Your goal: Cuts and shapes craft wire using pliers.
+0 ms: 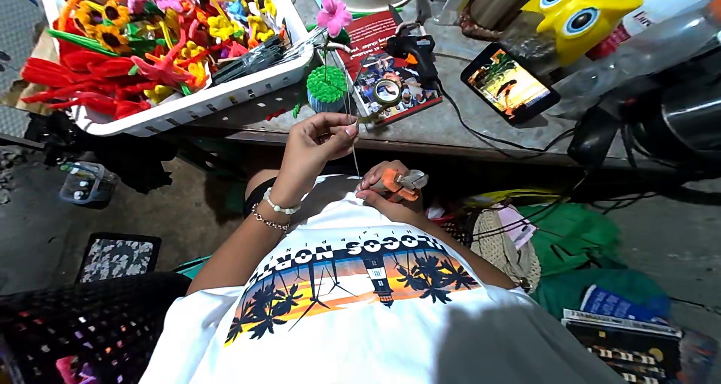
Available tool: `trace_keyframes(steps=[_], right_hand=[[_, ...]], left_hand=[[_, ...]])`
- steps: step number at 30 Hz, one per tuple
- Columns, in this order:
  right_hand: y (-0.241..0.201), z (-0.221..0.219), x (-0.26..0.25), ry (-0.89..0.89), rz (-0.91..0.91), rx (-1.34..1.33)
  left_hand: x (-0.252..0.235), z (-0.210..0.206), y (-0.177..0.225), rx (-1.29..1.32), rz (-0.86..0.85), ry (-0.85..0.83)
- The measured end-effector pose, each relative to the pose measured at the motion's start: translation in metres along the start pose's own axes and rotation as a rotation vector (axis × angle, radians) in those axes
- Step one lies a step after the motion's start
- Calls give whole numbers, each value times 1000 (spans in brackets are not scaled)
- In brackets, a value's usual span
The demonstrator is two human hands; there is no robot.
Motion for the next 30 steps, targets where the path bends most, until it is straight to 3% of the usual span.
trace_keyframes(steps=[13, 30], right_hand=[[-1, 6, 2, 159, -65, 17], [0, 5, 3, 109, -28, 2]], left_hand=[[13, -11, -8, -53, -66, -194], [12, -12, -11, -66, -85, -198]])
Point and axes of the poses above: each hand's wrist, its own x-axis away from the middle knuckle, its own z-axis out of the back of the hand, y = z × x, the point moved 4 cm from there along -x, towards the middle knuckle, and after that the axes turned 2 degrees about y, right-handed, at the moved point
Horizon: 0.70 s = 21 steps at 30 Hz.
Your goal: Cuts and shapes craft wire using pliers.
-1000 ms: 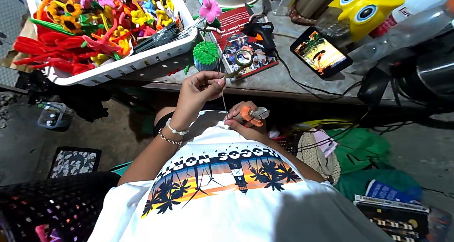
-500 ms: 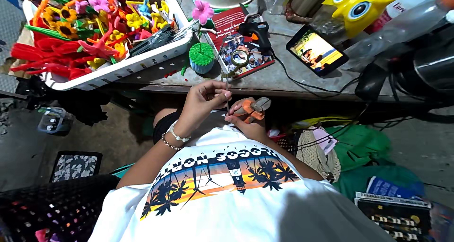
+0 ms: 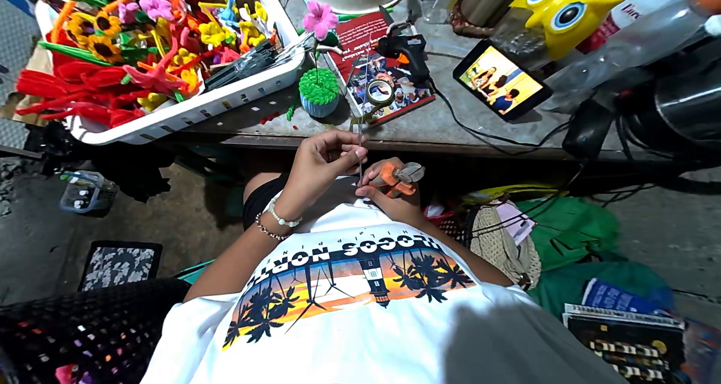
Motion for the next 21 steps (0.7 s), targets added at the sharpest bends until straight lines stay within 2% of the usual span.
trace_keyframes(steps=[11, 16, 21], right_hand=[[-1, -2, 0, -21, -47, -1], [4, 1, 2, -22, -28, 105], [8, 4, 1, 50, -107, 224]], left_hand=[[0, 0, 1, -63, 3, 4], [2, 9, 9, -106, -4, -6], [9, 23, 16, -120, -8, -16]])
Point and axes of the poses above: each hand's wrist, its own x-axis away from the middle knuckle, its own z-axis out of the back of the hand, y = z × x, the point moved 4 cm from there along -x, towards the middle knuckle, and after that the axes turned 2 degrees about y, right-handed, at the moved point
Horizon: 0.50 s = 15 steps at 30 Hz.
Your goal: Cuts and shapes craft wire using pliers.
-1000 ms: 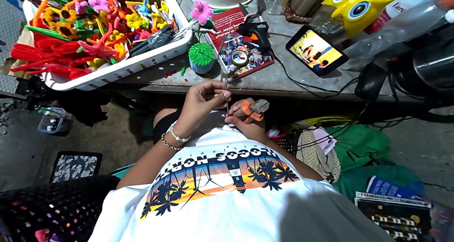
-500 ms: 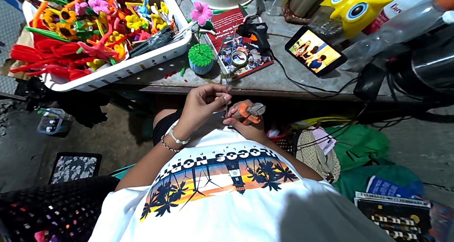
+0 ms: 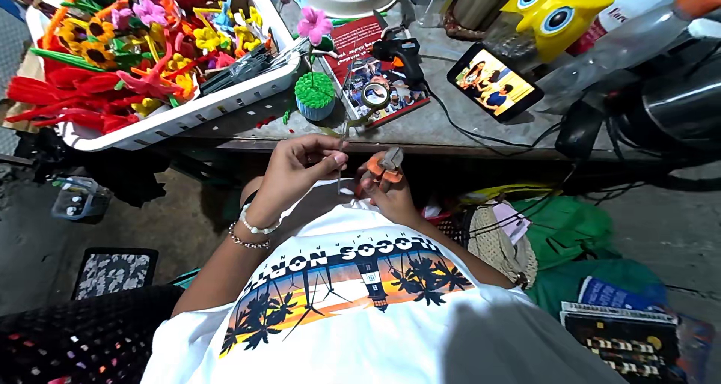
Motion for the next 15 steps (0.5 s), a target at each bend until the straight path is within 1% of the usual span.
trace_keyframes(steps=[2, 4, 5, 11, 15], right_hand=[[-3, 2, -2, 19, -109, 53], [-4, 2, -4, 9, -221, -2], [-3, 1, -5, -7, -245, -21], [0, 2, -9, -107, -280, 5], [-3, -1, -16, -261, -272, 104]], left_hand=[[3, 5, 1, 16, 6, -12], [4, 9, -1, 21, 4, -23], [4, 11, -3, 21, 4, -28], [2, 8, -5, 1, 28, -68], [3, 7, -3, -18, 20, -76]])
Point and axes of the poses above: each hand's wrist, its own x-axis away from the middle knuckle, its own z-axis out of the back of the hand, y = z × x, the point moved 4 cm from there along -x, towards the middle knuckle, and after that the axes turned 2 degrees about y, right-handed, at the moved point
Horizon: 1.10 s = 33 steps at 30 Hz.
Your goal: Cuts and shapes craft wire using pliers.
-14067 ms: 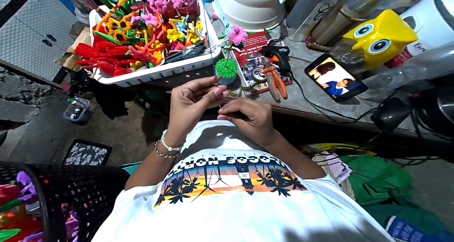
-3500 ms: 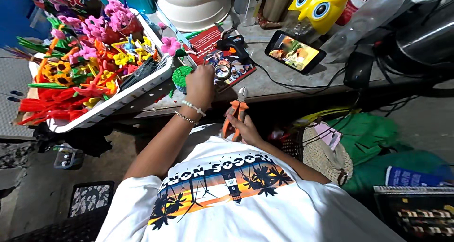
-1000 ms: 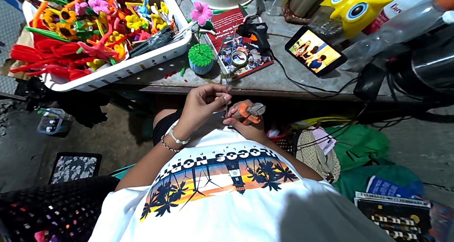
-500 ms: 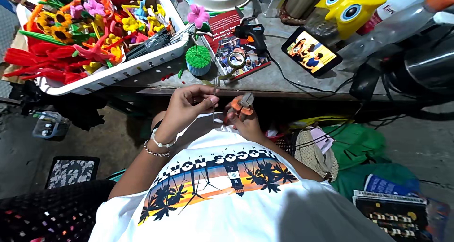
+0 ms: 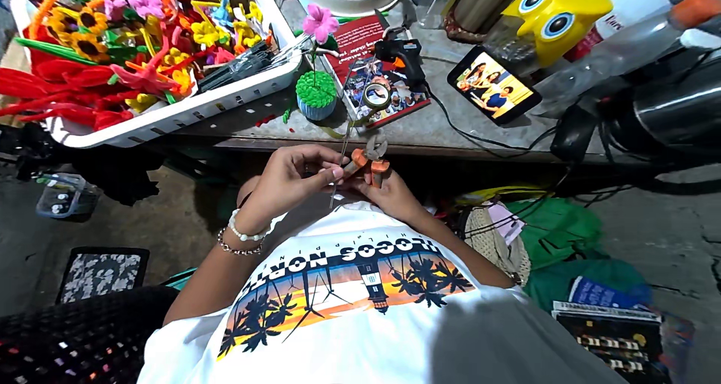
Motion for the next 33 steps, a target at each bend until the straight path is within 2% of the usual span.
trace_keyframes(steps=[3, 7, 9, 13, 16, 21, 33], right_hand=[[-1, -3, -4, -77, 115, -8], [16, -10, -14, -255, 283, -222], [14, -13, -15, -310, 275, -257], [4, -9, -12, -287, 176, -296], [-6, -4, -16, -295, 245, -303], [-16, 1, -20, -285, 378, -116], [-23, 5, -19, -255, 477, 91]], left_hand=[[1, 3, 1, -12, -10, 6], [5, 7, 6, 44, 10, -37], [6, 9, 8, 75, 36, -51], [8, 11, 8, 113, 51, -94], [9, 12, 5, 189, 69, -136], [11, 13, 5, 218, 94, -184], [12, 14, 2, 211, 122, -270]])
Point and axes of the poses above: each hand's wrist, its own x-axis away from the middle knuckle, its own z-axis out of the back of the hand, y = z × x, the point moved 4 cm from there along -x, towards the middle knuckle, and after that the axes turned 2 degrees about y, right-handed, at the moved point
